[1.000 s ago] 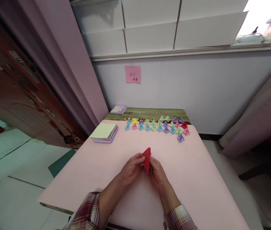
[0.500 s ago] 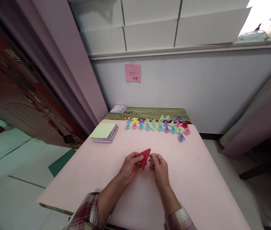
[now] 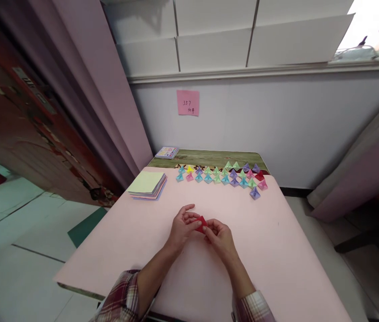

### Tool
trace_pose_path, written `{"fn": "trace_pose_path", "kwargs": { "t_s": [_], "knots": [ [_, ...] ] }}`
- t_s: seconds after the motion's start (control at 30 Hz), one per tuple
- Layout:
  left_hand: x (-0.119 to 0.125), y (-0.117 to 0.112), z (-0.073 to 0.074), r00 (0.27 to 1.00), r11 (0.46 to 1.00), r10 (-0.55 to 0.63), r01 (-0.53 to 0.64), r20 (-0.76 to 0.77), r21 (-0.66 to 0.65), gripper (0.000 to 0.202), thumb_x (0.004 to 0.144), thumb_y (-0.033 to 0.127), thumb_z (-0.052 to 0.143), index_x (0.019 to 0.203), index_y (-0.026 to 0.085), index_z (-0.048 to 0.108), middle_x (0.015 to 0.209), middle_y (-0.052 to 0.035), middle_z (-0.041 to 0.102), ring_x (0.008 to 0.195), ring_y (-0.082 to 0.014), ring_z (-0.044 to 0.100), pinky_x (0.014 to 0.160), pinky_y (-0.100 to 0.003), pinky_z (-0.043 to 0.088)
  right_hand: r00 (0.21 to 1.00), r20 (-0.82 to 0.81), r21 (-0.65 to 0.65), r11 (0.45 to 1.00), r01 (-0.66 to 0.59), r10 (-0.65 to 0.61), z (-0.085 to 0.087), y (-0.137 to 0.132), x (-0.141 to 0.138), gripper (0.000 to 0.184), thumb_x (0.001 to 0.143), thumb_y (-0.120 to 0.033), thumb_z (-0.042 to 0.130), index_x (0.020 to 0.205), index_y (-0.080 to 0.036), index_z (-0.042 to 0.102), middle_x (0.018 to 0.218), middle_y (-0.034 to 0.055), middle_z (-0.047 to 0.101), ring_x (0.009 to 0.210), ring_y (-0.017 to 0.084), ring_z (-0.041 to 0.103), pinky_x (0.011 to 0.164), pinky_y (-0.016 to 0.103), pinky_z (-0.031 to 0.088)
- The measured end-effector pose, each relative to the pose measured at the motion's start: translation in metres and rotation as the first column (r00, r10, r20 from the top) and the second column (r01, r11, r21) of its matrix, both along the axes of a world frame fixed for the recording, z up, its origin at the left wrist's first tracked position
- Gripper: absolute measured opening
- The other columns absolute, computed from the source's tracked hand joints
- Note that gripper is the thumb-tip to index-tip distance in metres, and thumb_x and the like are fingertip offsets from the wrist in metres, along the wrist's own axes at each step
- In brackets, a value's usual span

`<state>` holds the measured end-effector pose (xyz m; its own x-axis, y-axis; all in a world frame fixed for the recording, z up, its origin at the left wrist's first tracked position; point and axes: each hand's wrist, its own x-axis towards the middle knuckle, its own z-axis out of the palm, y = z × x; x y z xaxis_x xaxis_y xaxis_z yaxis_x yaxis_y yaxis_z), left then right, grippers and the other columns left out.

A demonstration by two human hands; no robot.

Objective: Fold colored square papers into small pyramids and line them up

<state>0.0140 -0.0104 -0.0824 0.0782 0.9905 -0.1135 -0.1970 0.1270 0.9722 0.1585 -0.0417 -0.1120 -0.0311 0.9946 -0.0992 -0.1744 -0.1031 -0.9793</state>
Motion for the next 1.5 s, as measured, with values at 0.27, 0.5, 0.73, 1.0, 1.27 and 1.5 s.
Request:
{"fn": "trace_pose_path", "kwargs": {
  "t_s": [0.27,0.5,0.73,1.0,1.27,1.5],
  "knots": [
    [0.008,0.001,-0.019,0.987,0.984,-0.001,0.029,0.158,-0.176,0.037,0.061,0.032,0.081,0.087,0.012,0.062,0.075,-0.0061,0.069,0.060,-0.0150,0.064,0.059,-0.028,0.053,0.989,0.037,0.083,0.987,0.141,-0.145,-0.002,0.003,-0.006,0.030,0.075,-0.047,0.069,0.079,-0.018,0.063,0.069,0.0023,0.064,0.061,0.015,0.055,0.056,0.025,0.043],
    [-0.001,0.006,-0.013,0.988,0.986,-0.157,0.157,-0.003,-0.062,0.044,0.061,0.028,0.081,0.098,0.014,0.061,0.058,0.0019,0.064,0.051,-0.0105,0.056,0.054,-0.022,0.043,0.993,0.037,0.041,0.993,0.114,-0.115,0.001,0.003,-0.002,0.034,0.077,-0.051,0.067,0.074,-0.017,0.062,0.061,0.0010,0.063,0.053,0.013,0.051,0.050,0.024,0.038],
    [0.002,0.002,-0.012,0.985,0.981,-0.174,0.173,0.002,-0.089,0.029,0.072,0.041,0.071,0.081,0.015,0.062,0.060,-0.0012,0.066,0.049,-0.0120,0.058,0.052,-0.024,0.046,0.983,-0.020,0.011,0.983,0.185,-0.185,-0.005,0.006,0.002,0.033,0.075,-0.049,0.071,0.071,-0.017,0.062,0.064,0.0016,0.065,0.057,0.014,0.054,0.054,0.025,0.041],
    [0.001,0.003,-0.006,0.981,0.985,-0.170,0.169,-0.095,-0.016,0.036,0.079,0.048,0.060,0.065,0.015,0.061,0.053,-0.0020,0.061,0.048,-0.0145,0.057,0.050,-0.026,0.048,0.987,-0.092,-0.027,0.991,0.130,-0.132,-0.002,0.004,0.003,0.032,0.073,-0.048,0.071,0.071,-0.017,0.063,0.055,-0.0031,0.055,0.047,0.009,0.043,0.045,0.021,0.031],
    [-0.003,0.000,-0.004,0.993,0.991,0.044,-0.029,-0.111,0.134,0.028,0.083,0.044,0.057,0.079,0.017,0.062,0.071,-0.0013,0.061,0.055,-0.0104,0.052,0.053,-0.022,0.043,0.930,-0.144,-0.042,0.941,0.336,-0.339,-0.008,0.008,0.005,0.035,0.071,-0.050,0.073,0.079,-0.018,0.064,0.056,-0.0023,0.058,0.049,0.012,0.051,0.049,0.023,0.041],
    [0.005,-0.001,-0.005,0.995,0.994,-0.050,0.059,-0.091,0.088,0.017,0.069,0.031,0.072,0.076,0.017,0.067,0.071,-0.0021,0.064,0.058,-0.0119,0.052,0.054,-0.023,0.041,0.927,-0.145,-0.015,0.937,0.348,-0.346,-0.007,0.007,0.000,0.032,0.072,-0.047,0.074,0.083,-0.019,0.063,0.065,0.0001,0.065,0.056,0.014,0.058,0.057,0.026,0.048]
  ]
}}
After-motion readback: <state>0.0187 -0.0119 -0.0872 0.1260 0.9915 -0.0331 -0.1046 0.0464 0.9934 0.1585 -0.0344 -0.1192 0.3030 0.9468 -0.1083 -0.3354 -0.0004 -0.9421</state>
